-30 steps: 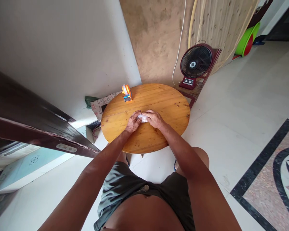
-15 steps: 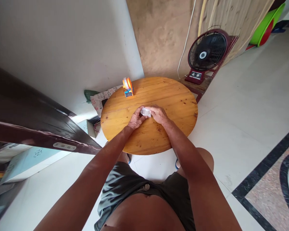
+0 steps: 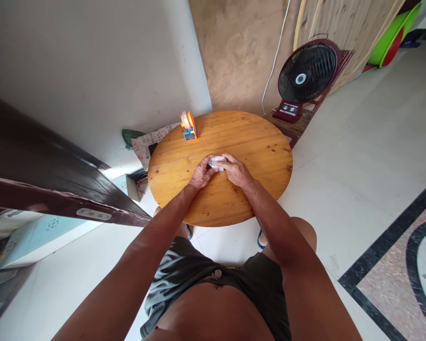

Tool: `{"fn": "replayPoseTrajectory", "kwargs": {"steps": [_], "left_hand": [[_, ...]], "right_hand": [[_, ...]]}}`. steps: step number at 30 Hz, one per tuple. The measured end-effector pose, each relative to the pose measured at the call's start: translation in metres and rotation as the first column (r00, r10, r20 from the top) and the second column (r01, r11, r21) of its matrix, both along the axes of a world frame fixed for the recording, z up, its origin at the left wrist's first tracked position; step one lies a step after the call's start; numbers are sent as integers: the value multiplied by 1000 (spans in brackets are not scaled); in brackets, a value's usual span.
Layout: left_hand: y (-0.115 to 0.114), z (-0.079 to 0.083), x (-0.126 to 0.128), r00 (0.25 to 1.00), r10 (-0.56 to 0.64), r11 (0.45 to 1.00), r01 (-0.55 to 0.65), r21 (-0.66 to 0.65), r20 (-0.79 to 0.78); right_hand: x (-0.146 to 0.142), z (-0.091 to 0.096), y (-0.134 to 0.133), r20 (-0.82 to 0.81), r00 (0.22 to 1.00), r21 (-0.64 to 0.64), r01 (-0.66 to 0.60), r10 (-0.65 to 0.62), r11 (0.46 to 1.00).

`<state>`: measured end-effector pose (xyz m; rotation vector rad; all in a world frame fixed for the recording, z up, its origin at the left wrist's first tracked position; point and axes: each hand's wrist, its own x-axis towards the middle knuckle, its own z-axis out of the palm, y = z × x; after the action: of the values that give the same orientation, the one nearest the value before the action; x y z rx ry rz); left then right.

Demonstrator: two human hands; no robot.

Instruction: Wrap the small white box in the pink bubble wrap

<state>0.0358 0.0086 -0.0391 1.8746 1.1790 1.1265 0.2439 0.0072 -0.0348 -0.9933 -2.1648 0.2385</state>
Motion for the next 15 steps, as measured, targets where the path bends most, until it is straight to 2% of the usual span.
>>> {"fn": "replayPoseTrajectory", "kwargs": {"steps": [10, 15], "left_hand": [[0, 0, 0, 999, -4, 1000, 5, -30, 36], [0, 1, 0, 1000, -1, 1000, 1, -24, 28]], "right_hand": [[2, 6, -11, 21, 1000, -12, 12, -12, 1000], [0, 4, -9, -81, 997, -4, 7, -7, 1000]]}}
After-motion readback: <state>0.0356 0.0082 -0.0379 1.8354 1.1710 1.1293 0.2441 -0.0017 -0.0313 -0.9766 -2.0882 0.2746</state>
